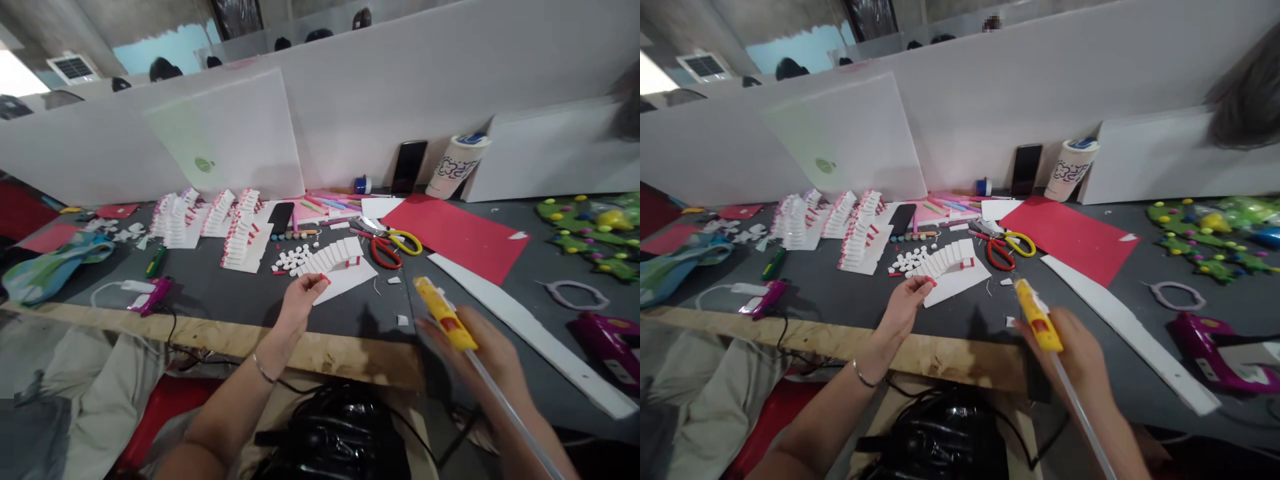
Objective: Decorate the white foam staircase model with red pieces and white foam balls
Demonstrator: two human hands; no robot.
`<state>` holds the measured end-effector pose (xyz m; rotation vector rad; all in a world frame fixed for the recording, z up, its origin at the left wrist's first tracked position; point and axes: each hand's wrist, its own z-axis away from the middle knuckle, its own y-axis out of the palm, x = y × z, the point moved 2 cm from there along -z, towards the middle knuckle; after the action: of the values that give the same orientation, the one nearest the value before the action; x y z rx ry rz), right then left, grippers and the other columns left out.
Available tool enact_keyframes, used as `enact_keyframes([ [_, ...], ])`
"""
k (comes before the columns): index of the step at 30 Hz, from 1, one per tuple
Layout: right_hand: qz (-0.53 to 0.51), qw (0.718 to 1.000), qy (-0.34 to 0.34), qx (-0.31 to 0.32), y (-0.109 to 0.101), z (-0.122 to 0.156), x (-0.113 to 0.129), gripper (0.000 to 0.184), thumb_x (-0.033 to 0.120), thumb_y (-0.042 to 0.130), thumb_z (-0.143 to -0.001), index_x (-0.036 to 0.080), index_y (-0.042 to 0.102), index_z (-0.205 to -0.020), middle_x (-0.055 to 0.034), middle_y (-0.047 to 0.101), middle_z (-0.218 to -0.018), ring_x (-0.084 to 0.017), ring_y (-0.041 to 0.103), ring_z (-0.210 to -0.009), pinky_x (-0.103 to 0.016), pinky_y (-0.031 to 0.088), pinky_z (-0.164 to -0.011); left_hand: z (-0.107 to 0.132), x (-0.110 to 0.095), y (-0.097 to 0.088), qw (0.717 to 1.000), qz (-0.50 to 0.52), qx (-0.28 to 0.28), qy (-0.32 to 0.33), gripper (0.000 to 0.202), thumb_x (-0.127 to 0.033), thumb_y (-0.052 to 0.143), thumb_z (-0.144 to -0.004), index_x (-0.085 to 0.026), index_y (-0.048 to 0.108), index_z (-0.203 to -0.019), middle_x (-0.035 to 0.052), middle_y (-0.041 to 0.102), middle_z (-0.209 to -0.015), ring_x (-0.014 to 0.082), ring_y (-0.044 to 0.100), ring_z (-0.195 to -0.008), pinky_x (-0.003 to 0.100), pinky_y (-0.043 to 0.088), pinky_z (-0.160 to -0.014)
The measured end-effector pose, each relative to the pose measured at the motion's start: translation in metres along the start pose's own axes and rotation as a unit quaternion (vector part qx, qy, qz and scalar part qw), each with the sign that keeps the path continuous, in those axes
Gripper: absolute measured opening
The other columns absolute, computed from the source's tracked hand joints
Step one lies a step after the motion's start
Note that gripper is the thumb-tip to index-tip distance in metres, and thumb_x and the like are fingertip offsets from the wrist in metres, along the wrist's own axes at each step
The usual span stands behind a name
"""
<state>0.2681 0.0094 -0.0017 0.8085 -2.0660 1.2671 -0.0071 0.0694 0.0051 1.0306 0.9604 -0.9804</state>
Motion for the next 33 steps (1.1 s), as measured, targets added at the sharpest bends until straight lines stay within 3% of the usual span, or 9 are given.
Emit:
enact_keyframes([
  [3, 0.110, 0.987, -0.091, 0.074, -0.005, -0.030, -0.039, 0.025, 0.048, 0.070, -0.081, 0.024, 0.063, -0.084, -0.0079, 0.061, -0.073, -0.024, 0.058, -0.067, -0.035, 0.040, -0.060, -0.007, -0.004, -0.016, 0.978, -0.176, -0.028, 0.105, 0.014, -0.023, 0.082, -0.065, -0.018, 0.070, -0.070, -0.0011, 0.062, -0.068, 0.0116, 0.047, -0.064, 0.023, 0.036, -0.062],
  [5, 0.159, 0.974, -0.112, 0.115, -0.003, -0.043, -0.066, 0.033, 0.040, 0.064, -0.085, 0.016, 0.066, -0.107, -0.0130, 0.065, -0.084, -0.027, 0.064, -0.077, -0.037, 0.045, -0.067, -0.007, -0.009, -0.018, 0.957, -0.245, -0.018, 0.154, 0.009, -0.022, 0.079, -0.068, -0.020, 0.070, -0.071, -0.0002, 0.063, -0.072, 0.0140, 0.050, -0.069, 0.025, 0.038, -0.067],
  [9, 0.210, 0.964, -0.101, 0.129, -0.011, -0.053, -0.088, 0.041, 0.031, 0.069, -0.079, 0.011, 0.066, -0.115, -0.0183, 0.069, -0.093, -0.030, 0.066, -0.082, -0.042, 0.048, -0.073, -0.004, -0.015, -0.010, 0.918, -0.324, 0.023, 0.226, 0.005, -0.019, 0.075, -0.072, -0.022, 0.072, -0.074, 0.0023, 0.064, -0.083, 0.0181, 0.056, -0.080, 0.030, 0.042, -0.078],
  [12, 0.213, 0.966, -0.107, 0.099, -0.019, -0.046, -0.055, 0.034, 0.035, 0.057, -0.090, 0.013, 0.068, -0.113, -0.0209, 0.067, -0.109, -0.029, 0.065, -0.097, -0.042, 0.046, -0.078, -0.003, -0.014, -0.001, 0.891, -0.371, 0.033, 0.260, 0.005, -0.019, 0.074, -0.075, -0.023, 0.073, -0.077, 0.0035, 0.063, -0.088, 0.0206, 0.057, -0.089, 0.032, 0.042, -0.086],
  [14, 0.161, 0.984, -0.072, 0.032, -0.013, -0.038, -0.016, 0.028, 0.037, 0.057, -0.090, 0.016, 0.070, -0.103, -0.0148, 0.068, -0.094, -0.024, 0.064, -0.081, -0.037, 0.047, -0.067, -0.002, -0.011, 0.004, 0.876, -0.389, 0.034, 0.283, 0.005, -0.019, 0.073, -0.077, -0.023, 0.074, -0.080, 0.0039, 0.063, -0.091, 0.0215, 0.057, -0.093, 0.034, 0.042, -0.089],
  [17, -0.002, 0.995, -0.051, 0.083, 0.027, -0.027, 0.042, 0.017, 0.032, 0.057, -0.091, 0.020, 0.069, -0.092, -0.0055, 0.067, -0.083, -0.017, 0.061, -0.069, -0.030, 0.048, -0.064, 0.001, -0.009, 0.008, 0.860, -0.399, 0.041, 0.314, 0.006, -0.021, 0.072, -0.080, -0.024, 0.075, -0.084, 0.0041, 0.062, -0.092, 0.0218, 0.057, -0.094, 0.034, 0.042, -0.090],
  [20, -0.085, 0.993, -0.037, 0.076, 0.069, -0.024, 0.073, 0.013, 0.025, 0.057, -0.089, 0.020, 0.068, -0.084, -0.0037, 0.067, -0.080, -0.016, 0.060, -0.068, -0.029, 0.049, -0.066, 0.004, -0.009, 0.009, 0.853, -0.406, 0.057, 0.324, 0.008, -0.022, 0.070, -0.083, -0.025, 0.075, -0.089, 0.0032, 0.062, -0.092, 0.0209, 0.058, -0.093, 0.034, 0.045, -0.088],
  [24, -0.118, 0.991, -0.041, 0.042, 0.094, -0.027, 0.079, 0.010, 0.021, 0.059, -0.087, 0.020, 0.068, -0.082, -0.0034, 0.068, -0.078, -0.017, 0.060, -0.068, -0.029, 0.049, -0.066, 0.007, -0.011, 0.005, 0.834, -0.428, 0.063, 0.342, 0.011, -0.020, 0.069, -0.085, -0.025, 0.075, -0.092, 0.0025, 0.063, -0.092, 0.0200, 0.058, -0.094, 0.034, 0.046, -0.088],
  [33, -0.105, 0.991, -0.074, 0.038, 0.100, -0.025, 0.072, 0.009, 0.019, 0.061, -0.087, 0.020, 0.068, -0.081, -0.0032, 0.067, -0.077, -0.018, 0.063, -0.071, -0.028, 0.049, -0.066, 0.006, -0.012, 0.007, 0.783, -0.491, 0.082, 0.372, 0.012, -0.019, 0.067, -0.086, -0.025, 0.077, -0.092, 0.0032, 0.066, -0.089, 0.0203, 0.059, -0.090, 0.036, 0.048, -0.083],
])
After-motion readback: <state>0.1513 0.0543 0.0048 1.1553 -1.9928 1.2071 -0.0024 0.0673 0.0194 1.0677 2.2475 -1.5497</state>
